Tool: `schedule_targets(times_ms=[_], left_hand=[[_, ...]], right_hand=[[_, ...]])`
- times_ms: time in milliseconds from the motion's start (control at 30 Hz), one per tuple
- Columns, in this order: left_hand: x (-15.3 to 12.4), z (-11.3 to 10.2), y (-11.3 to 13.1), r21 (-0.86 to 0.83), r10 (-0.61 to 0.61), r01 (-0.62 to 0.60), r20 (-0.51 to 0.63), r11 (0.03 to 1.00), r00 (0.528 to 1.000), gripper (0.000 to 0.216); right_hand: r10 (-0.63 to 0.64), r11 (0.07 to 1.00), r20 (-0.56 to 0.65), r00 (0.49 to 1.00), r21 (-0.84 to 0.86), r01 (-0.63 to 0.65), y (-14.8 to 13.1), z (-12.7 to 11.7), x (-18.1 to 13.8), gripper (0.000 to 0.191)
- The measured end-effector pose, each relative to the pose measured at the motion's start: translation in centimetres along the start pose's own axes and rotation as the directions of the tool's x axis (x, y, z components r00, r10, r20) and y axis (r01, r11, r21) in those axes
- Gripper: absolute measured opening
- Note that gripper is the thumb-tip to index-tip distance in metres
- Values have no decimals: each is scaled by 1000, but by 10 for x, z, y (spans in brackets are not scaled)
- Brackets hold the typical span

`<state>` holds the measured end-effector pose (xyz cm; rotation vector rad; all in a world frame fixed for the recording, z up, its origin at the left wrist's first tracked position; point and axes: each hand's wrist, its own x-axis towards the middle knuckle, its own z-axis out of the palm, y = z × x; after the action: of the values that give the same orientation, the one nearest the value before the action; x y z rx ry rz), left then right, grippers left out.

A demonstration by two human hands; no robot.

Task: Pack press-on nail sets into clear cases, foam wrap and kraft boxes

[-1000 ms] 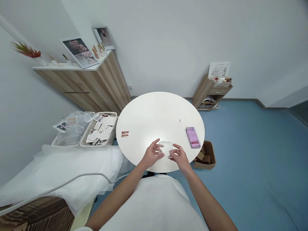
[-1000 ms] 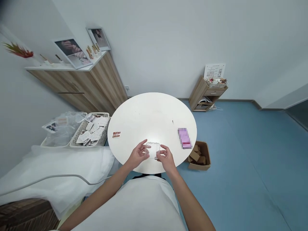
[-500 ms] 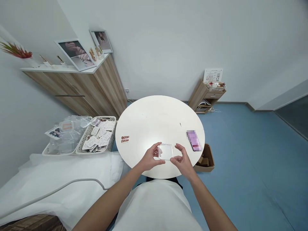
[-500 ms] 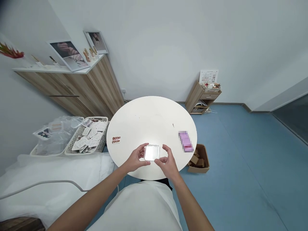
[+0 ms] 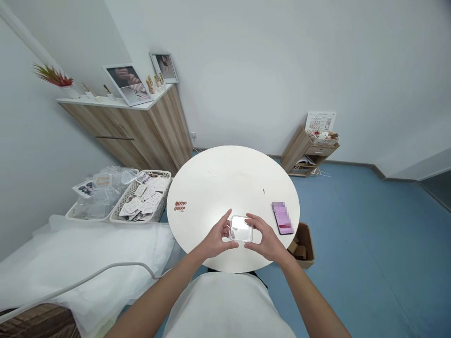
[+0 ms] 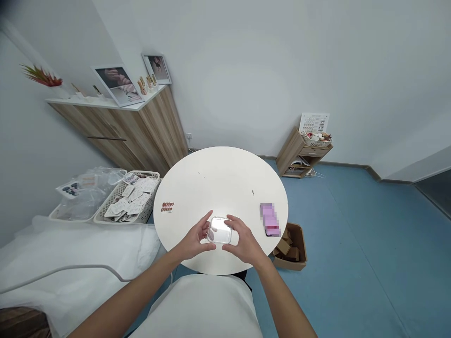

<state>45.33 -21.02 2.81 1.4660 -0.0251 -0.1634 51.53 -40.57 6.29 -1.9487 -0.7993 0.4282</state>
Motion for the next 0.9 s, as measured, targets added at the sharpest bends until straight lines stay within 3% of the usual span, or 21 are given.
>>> schedule_targets(times_ms=[200, 567, 900], left_hand=[[10, 9, 0, 89, -5, 5, -1, 996, 1000, 83], [12, 28, 2, 200, 2, 4, -27, 980, 1000, 90], [11, 33, 9, 112, -17, 22, -42, 993, 999, 79]], right_hand=[[-51, 998, 1, 999, -29, 51, 12, -12, -4, 59], [-54, 998, 55, 997, 19, 53, 28, -26, -10, 60], [-159, 986, -46, 986, 45, 161, 30, -26, -5, 54]])
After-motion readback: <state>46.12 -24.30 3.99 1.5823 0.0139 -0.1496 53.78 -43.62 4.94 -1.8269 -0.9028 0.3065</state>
